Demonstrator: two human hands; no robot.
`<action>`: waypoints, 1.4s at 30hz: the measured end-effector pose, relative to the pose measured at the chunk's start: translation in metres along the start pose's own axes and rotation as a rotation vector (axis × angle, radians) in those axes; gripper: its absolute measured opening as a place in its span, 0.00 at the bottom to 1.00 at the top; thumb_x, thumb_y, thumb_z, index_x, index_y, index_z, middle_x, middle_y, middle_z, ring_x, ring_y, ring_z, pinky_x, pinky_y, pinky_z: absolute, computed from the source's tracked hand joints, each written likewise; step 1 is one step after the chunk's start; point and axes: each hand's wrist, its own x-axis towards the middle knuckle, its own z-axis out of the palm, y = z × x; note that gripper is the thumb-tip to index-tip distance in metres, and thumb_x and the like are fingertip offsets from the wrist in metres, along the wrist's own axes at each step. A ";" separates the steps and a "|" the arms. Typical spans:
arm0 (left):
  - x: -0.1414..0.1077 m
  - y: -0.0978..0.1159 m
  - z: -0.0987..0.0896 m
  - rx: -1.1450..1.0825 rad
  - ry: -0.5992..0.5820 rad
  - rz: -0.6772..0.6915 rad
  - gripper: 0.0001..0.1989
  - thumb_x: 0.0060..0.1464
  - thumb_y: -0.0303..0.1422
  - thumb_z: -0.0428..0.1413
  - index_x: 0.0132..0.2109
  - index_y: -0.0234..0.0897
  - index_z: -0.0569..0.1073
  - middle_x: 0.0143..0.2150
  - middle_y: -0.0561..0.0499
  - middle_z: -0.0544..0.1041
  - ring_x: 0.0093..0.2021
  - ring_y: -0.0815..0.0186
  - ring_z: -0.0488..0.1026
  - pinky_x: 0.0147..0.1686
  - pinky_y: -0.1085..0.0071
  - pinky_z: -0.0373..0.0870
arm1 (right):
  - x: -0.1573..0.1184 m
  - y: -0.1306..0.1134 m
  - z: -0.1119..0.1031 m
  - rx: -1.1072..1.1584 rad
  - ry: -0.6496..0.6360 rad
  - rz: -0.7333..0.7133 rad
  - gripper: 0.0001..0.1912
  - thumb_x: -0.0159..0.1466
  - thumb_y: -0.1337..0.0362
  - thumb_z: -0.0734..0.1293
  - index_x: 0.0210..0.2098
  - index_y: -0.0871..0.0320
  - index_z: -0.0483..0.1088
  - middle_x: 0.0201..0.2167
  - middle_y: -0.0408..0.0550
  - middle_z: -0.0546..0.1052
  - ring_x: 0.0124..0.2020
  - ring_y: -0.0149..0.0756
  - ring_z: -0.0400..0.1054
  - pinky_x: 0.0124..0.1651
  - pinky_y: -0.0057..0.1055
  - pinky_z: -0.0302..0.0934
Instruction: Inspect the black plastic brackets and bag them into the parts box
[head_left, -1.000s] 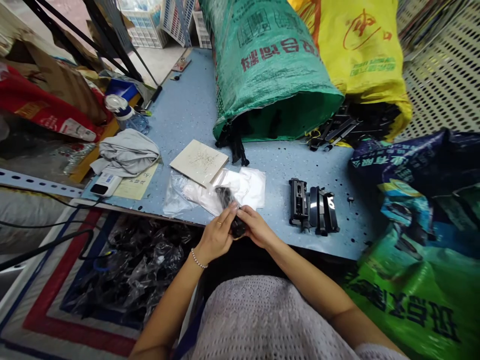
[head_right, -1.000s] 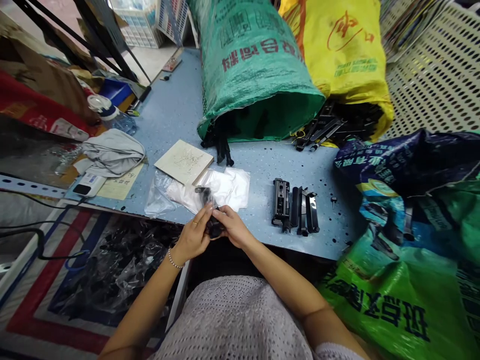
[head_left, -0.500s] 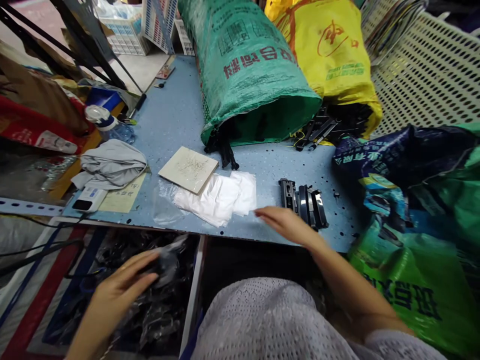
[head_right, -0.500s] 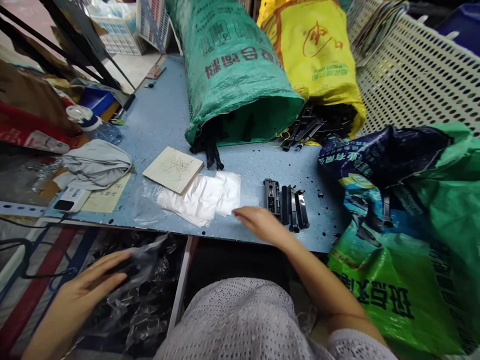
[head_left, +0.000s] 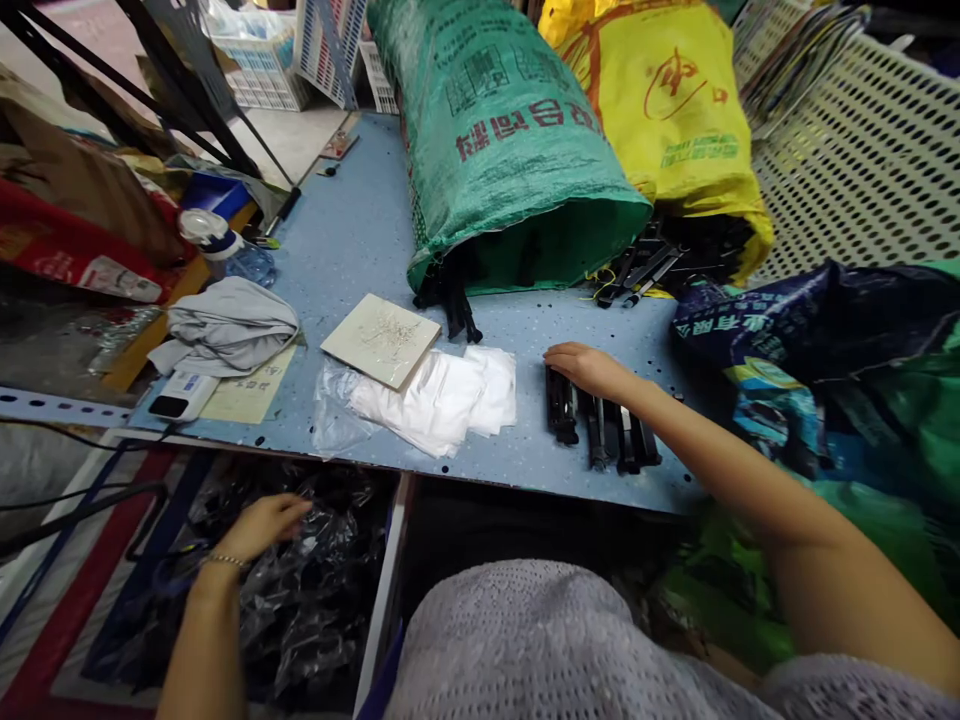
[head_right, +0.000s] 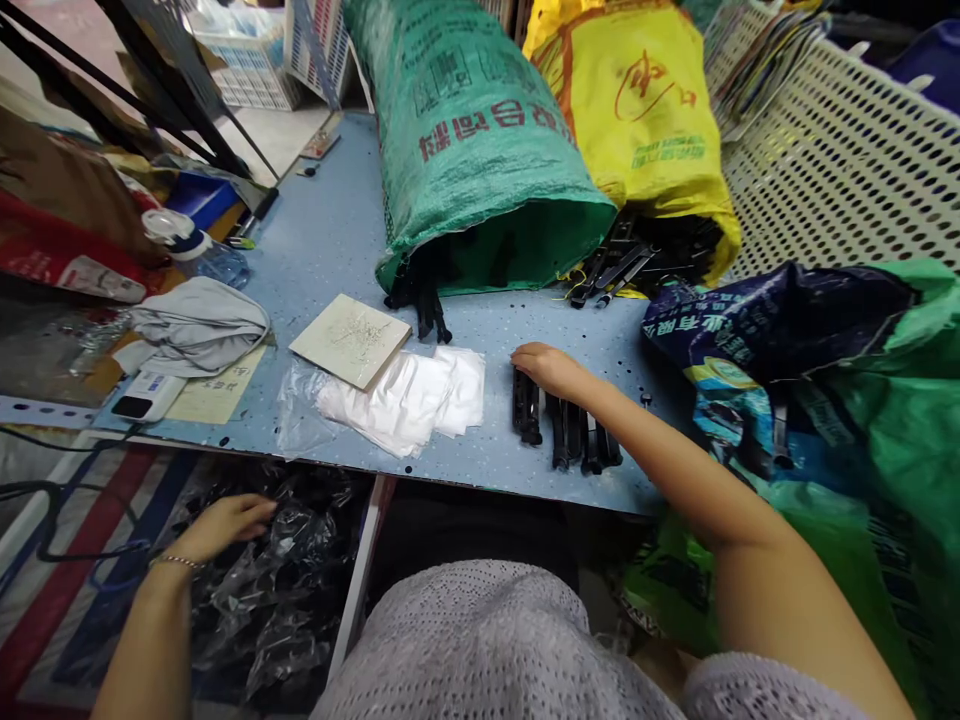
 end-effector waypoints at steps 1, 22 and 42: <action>-0.006 0.025 0.012 -0.146 -0.155 0.074 0.21 0.46 0.53 0.59 0.31 0.38 0.80 0.32 0.48 0.82 0.32 0.58 0.80 0.34 0.65 0.76 | 0.004 0.003 0.000 0.019 -0.010 0.001 0.22 0.64 0.78 0.55 0.51 0.63 0.74 0.54 0.58 0.76 0.62 0.44 0.65 0.61 0.43 0.63; 0.058 0.216 0.102 -0.808 0.065 0.430 0.13 0.46 0.39 0.63 0.35 0.33 0.76 0.29 0.51 0.76 0.28 0.69 0.71 0.32 0.71 0.69 | 0.022 -0.122 0.025 1.777 -0.067 0.383 0.27 0.61 0.50 0.71 0.54 0.58 0.68 0.44 0.54 0.78 0.37 0.41 0.78 0.45 0.39 0.72; 0.063 0.187 0.085 -0.361 0.322 0.741 0.35 0.53 0.21 0.52 0.68 0.40 0.60 0.68 0.38 0.59 0.42 0.68 0.76 0.43 0.67 0.77 | 0.029 -0.146 0.051 1.913 -0.322 0.658 0.20 0.60 0.55 0.73 0.39 0.67 0.73 0.34 0.56 0.80 0.23 0.34 0.77 0.22 0.21 0.70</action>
